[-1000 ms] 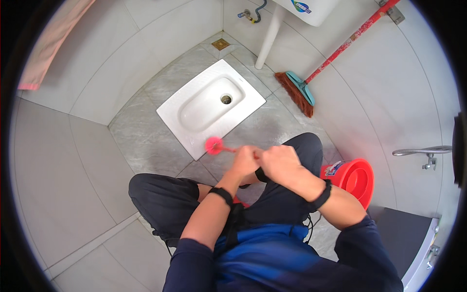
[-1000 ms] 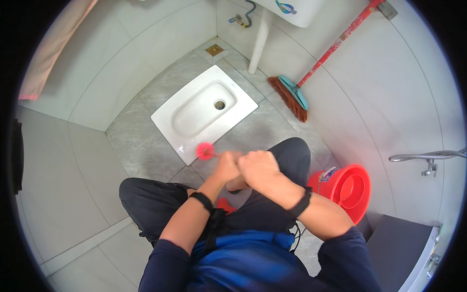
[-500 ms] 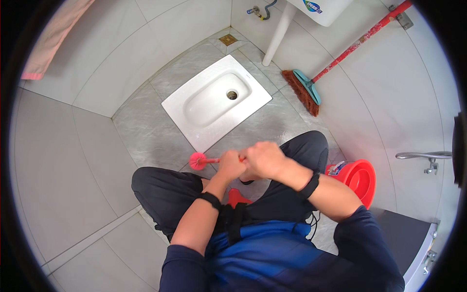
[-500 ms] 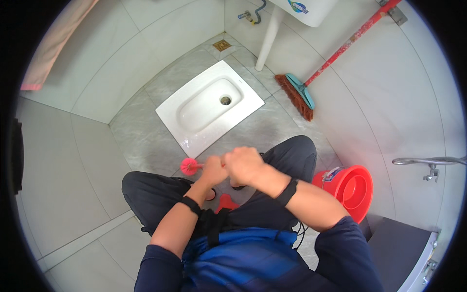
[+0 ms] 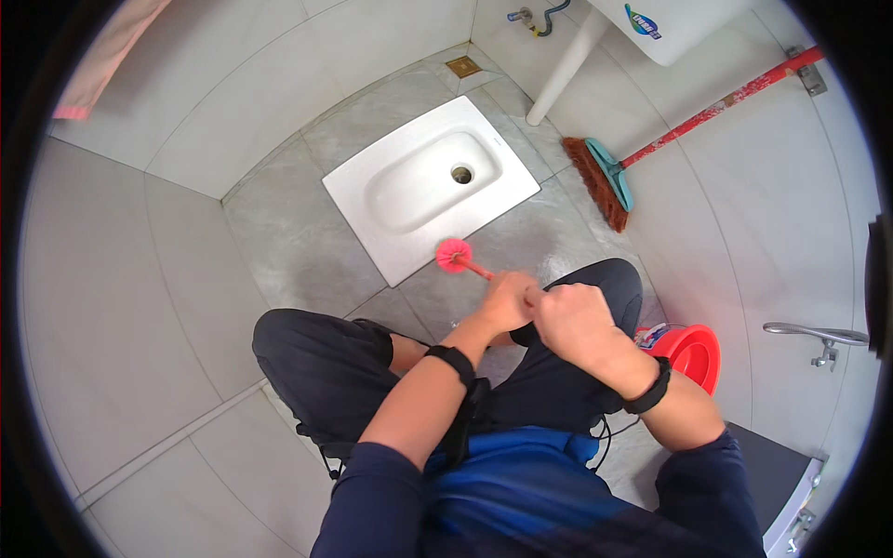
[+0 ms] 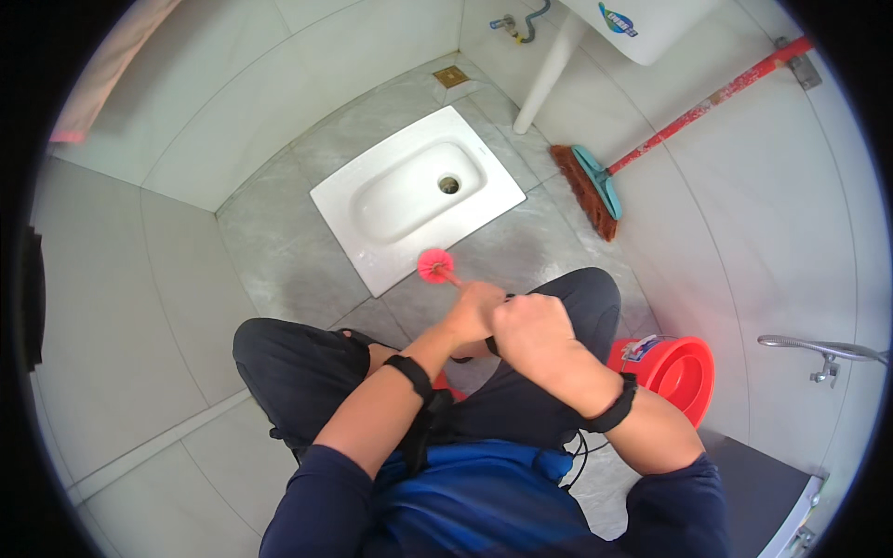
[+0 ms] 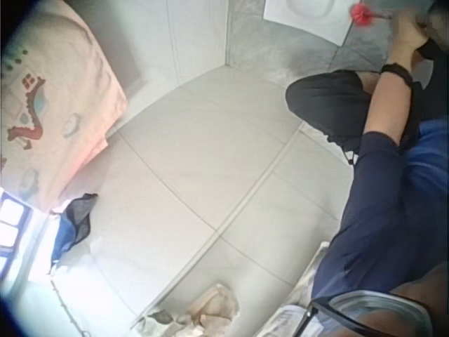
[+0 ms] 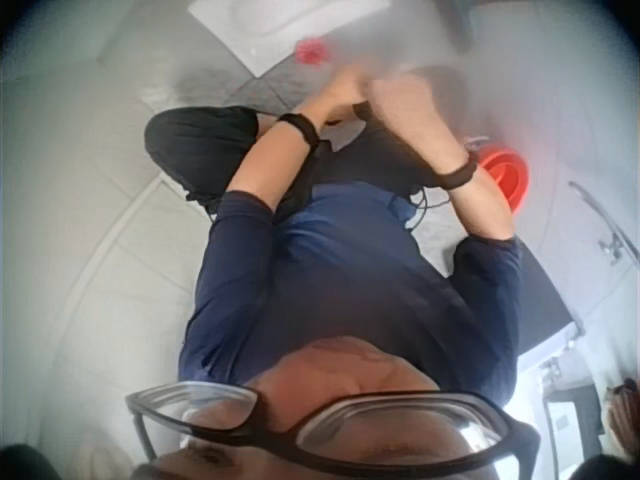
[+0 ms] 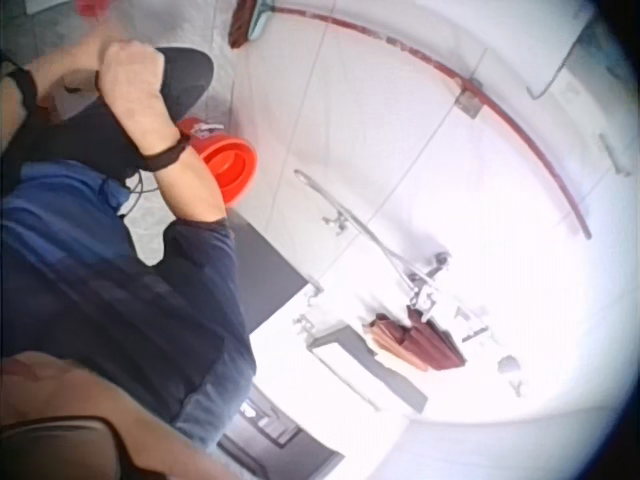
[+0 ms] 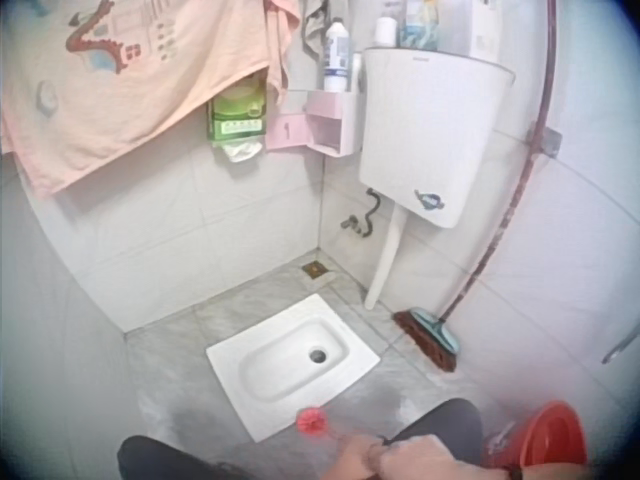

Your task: The person cleans a squat toilet using a long-handled brush, scrubbing the inner surface and around the drain.

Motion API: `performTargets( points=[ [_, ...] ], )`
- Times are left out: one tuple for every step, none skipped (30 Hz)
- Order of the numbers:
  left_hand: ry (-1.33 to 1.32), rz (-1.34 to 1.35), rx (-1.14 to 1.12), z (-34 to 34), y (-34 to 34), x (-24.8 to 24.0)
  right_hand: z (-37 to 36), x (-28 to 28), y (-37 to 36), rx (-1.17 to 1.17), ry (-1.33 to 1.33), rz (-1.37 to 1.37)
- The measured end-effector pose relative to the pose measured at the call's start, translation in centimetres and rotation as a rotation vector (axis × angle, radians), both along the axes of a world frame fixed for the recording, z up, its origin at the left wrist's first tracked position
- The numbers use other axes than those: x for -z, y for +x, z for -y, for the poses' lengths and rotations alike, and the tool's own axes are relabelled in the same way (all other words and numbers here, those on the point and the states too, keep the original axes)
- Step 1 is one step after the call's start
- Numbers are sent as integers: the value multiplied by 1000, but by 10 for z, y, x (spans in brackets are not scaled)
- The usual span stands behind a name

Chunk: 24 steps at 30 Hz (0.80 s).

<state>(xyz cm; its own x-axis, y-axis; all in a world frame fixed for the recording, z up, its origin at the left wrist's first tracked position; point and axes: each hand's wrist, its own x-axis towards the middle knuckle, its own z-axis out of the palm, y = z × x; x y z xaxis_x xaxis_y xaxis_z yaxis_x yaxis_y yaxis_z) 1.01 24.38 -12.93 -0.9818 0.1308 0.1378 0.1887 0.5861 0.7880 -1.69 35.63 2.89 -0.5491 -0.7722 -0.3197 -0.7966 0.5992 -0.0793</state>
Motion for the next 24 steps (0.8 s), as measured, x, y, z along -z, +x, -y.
performTargets(
  points=[
    [107,13,-46,10,10,0,7,4,4,-1,-12,23],
    [177,50,-44,24,21,0,18,7,9,-4,-25,43],
    [246,88,-40,37,31,-1,28,11,12,-4,-23,44],
    [244,83,-45,52,40,-7,40,12,15,-9,-15,115],
    [218,158,-81,66,50,-9,53,14,17,-17,-11,191],
    [195,232,-113,73,54,-12,63,13,18,-24,-15,191],
    [186,225,-130,81,54,-15,77,5,18,-43,41,187],
    [140,228,-204,87,52,-15,85,-2,17,-54,101,185],
    [95,229,-276,92,48,-15,90,-10,7,-108,94,138],
    [96,231,-279,95,45,-15,93,-9,1,-112,94,139],
    [169,180,-263,102,37,-13,98,-6,-6,-114,60,147],
    [241,128,-246,109,31,-12,100,-1,-8,-115,26,155],
    [244,133,-248,121,34,2,104,10,-1,-130,26,139],
    [83,112,-208,138,37,18,110,30,9,-134,25,135],
    [-72,86,-157,148,34,27,113,56,19,-127,0,94],
    [-67,82,-150,149,33,24,120,56,25,-122,-23,58],
    [-40,154,-142,150,34,22,122,54,25,-123,9,97],
    [-13,226,-134,149,34,19,116,50,21,-119,14,93],
    [-16,238,-144,144,44,20,115,28,21,-148,67,160],
    [70,158,-114,131,48,20,113,12,18,-179,116,219],
    [156,67,-83,116,48,18,103,0,18,-159,117,209],
    [203,79,-113,93,54,13,87,-5,22,-136,118,206],
    [254,81,-139,71,54,6,70,-7,20,-129,149,199],
    [253,75,-145,58,52,4,57,-6,19,-127,179,195]
  ],
)
